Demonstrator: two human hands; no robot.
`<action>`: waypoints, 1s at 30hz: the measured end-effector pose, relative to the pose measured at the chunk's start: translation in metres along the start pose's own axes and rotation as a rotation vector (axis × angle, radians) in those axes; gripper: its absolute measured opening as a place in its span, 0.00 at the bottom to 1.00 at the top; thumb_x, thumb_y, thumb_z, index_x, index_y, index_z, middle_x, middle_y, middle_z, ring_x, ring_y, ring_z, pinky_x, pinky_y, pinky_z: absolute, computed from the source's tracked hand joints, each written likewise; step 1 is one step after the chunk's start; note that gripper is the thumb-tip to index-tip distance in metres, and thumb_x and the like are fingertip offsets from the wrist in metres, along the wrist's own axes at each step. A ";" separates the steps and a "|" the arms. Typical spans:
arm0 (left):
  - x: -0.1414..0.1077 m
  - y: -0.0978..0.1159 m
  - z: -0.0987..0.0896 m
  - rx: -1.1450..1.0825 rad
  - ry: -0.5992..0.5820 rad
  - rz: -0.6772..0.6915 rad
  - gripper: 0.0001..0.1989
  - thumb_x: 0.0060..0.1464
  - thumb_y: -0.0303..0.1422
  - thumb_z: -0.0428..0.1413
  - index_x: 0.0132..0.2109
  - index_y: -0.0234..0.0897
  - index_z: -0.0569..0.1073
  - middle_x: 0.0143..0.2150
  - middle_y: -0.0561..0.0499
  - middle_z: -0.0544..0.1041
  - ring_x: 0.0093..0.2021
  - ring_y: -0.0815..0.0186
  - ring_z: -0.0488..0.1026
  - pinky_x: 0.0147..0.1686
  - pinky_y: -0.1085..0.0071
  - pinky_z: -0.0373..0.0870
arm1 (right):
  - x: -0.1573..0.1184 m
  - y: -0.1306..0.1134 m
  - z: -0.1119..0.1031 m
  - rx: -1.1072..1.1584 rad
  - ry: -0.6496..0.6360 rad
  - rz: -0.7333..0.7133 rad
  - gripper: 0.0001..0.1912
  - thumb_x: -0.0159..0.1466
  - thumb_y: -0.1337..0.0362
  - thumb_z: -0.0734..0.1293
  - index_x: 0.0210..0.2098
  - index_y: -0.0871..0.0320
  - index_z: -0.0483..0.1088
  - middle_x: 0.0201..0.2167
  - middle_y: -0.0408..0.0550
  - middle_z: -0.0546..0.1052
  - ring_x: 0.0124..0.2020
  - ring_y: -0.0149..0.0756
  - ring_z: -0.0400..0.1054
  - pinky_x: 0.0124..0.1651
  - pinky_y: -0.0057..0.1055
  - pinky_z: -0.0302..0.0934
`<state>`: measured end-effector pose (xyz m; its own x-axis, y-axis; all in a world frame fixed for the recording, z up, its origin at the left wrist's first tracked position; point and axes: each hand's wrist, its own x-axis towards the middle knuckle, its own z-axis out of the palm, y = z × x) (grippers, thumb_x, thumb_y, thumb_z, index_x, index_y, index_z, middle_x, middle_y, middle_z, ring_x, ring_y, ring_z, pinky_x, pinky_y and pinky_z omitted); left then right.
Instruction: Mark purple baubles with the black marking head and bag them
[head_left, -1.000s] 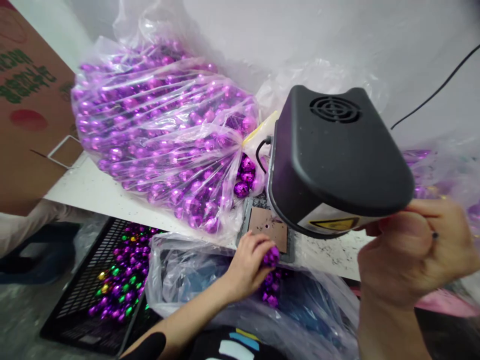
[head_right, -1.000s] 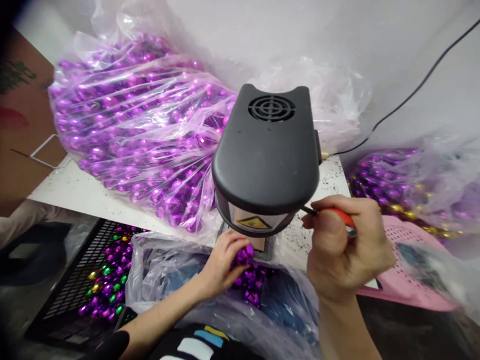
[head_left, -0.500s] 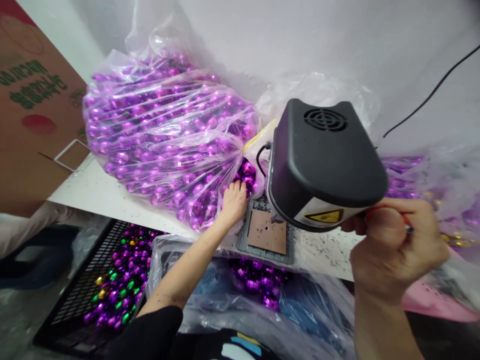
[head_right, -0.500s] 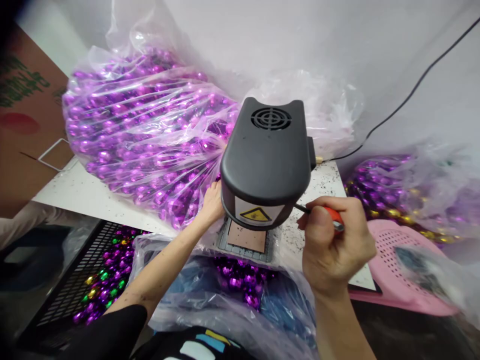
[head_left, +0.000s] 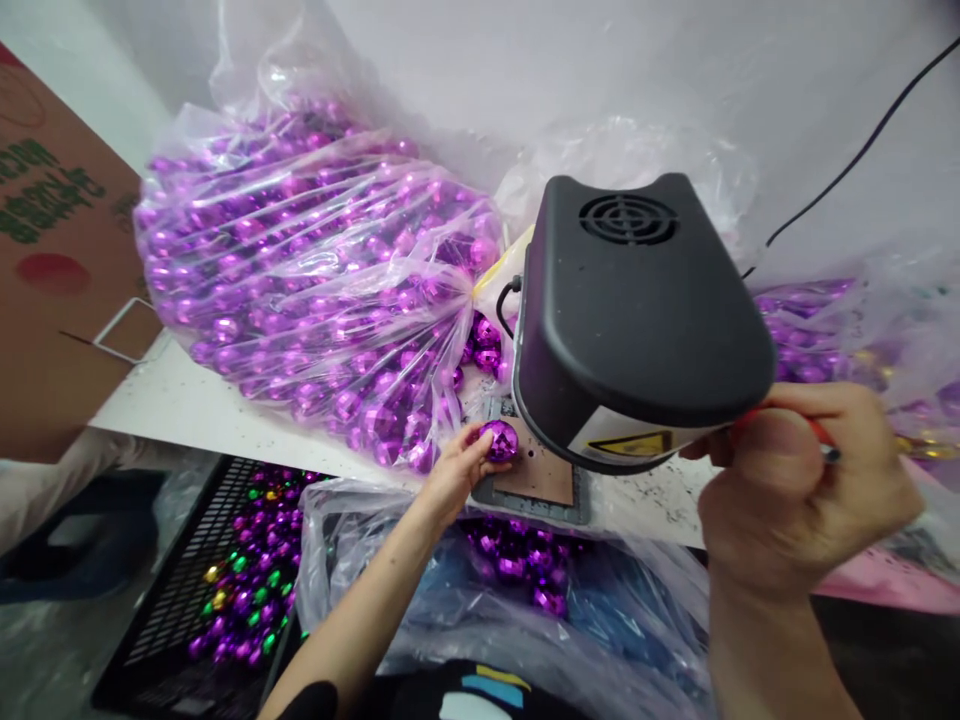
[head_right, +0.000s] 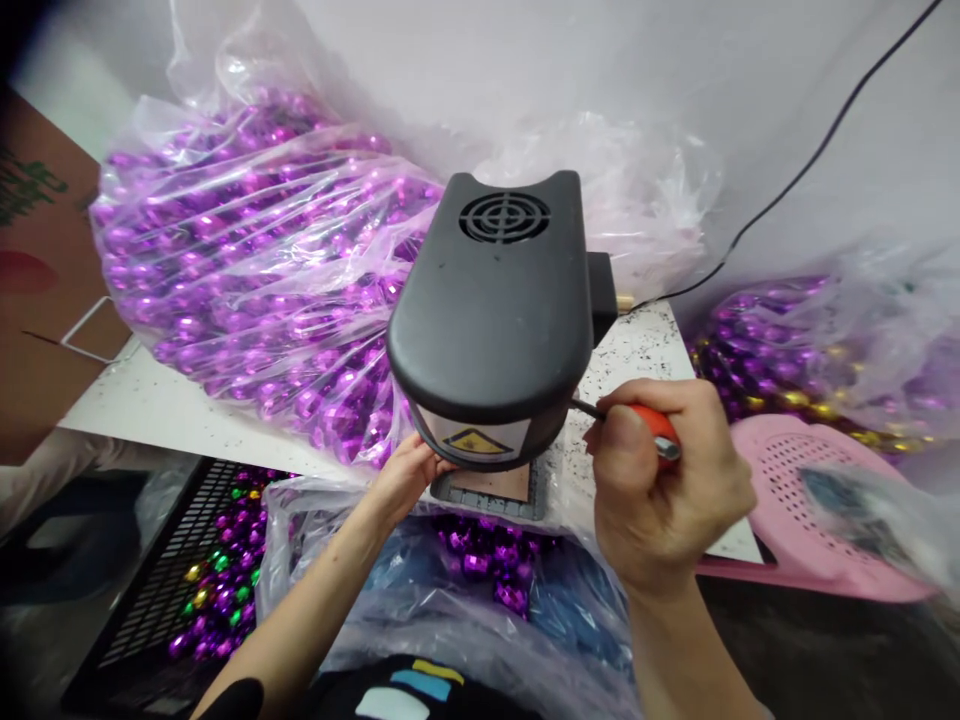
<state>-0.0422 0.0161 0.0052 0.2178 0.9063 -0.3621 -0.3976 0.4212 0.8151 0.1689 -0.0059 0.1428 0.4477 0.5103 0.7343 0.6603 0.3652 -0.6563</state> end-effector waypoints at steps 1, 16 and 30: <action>0.001 -0.004 0.001 0.031 0.013 0.015 0.24 0.49 0.45 0.68 0.47 0.35 0.77 0.42 0.46 0.80 0.40 0.61 0.78 0.42 0.64 0.78 | 0.000 0.000 0.000 0.007 -0.007 0.006 0.16 0.66 0.52 0.64 0.30 0.57 0.72 0.17 0.35 0.67 0.18 0.24 0.64 0.22 0.26 0.56; 0.007 -0.054 0.010 1.085 0.029 0.867 0.22 0.65 0.33 0.55 0.64 0.36 0.64 0.60 0.37 0.72 0.62 0.52 0.69 0.61 0.52 0.68 | 0.000 0.000 -0.003 0.018 -0.061 -0.020 0.17 0.67 0.53 0.64 0.31 0.59 0.71 0.20 0.35 0.68 0.19 0.20 0.63 0.23 0.23 0.56; 0.006 -0.051 0.031 1.163 0.061 0.706 0.13 0.63 0.40 0.55 0.50 0.38 0.72 0.49 0.42 0.76 0.53 0.52 0.72 0.59 0.47 0.66 | -0.001 0.000 -0.004 -0.034 -0.019 -0.042 0.16 0.67 0.53 0.63 0.31 0.58 0.73 0.19 0.36 0.68 0.19 0.21 0.61 0.24 0.23 0.55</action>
<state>0.0068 -0.0006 -0.0246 0.2305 0.9279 0.2928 0.5738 -0.3727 0.7292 0.1711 -0.0097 0.1427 0.4077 0.5097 0.7576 0.6983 0.3605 -0.6183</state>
